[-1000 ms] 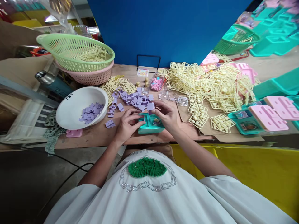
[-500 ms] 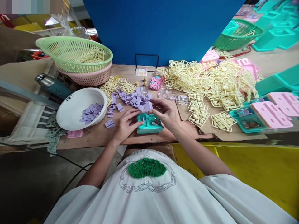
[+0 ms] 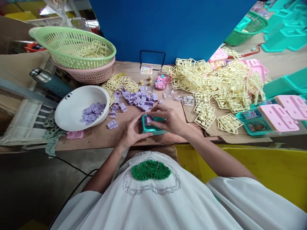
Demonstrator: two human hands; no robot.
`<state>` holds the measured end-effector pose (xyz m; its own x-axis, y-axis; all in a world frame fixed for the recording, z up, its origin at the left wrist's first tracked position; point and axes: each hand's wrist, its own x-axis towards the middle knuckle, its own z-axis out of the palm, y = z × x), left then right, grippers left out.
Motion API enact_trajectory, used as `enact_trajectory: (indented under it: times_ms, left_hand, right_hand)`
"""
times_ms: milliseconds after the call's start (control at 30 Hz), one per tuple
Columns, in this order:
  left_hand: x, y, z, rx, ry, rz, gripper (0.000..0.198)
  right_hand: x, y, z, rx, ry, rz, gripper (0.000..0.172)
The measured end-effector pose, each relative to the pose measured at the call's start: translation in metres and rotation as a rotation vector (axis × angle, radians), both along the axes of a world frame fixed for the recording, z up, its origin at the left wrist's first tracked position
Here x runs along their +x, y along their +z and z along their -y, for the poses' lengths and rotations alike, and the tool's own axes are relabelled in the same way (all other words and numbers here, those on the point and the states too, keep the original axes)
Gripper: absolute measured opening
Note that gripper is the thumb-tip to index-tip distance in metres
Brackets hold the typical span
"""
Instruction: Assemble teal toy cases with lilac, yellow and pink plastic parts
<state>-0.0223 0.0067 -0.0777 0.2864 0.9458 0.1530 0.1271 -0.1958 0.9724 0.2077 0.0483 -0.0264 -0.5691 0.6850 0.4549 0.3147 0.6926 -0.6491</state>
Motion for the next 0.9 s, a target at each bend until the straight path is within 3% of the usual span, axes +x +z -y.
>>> enact_trajectory:
  times_ms: [200, 333, 567, 733, 900]
  left_hand:
    - [0.000, 0.002, -0.002, -0.076, -0.001, 0.073, 0.093]
    - [0.001, 0.001, -0.005, -0.233, -0.062, 0.238, 0.076]
    - [0.003, -0.003, -0.015, -0.337, -0.131, 0.253, 0.058]
    - [0.009, -0.001, -0.019, -0.302, -0.109, 0.223, 0.049]
    - [0.007, -0.006, -0.020, -0.257, -0.100, 0.190, 0.052]
  right_hand:
    - [0.000, 0.008, -0.010, -0.006, 0.062, 0.119, 0.034]
    - [0.000, 0.008, -0.015, -0.044, 0.088, 0.118, 0.034]
    - [0.001, 0.003, -0.015, -0.159, 0.076, -0.001, 0.049]
    - [0.002, 0.004, -0.018, -0.171, 0.128, 0.003, 0.052]
    - [0.002, 0.001, -0.016, -0.165, 0.061, -0.022, 0.053]
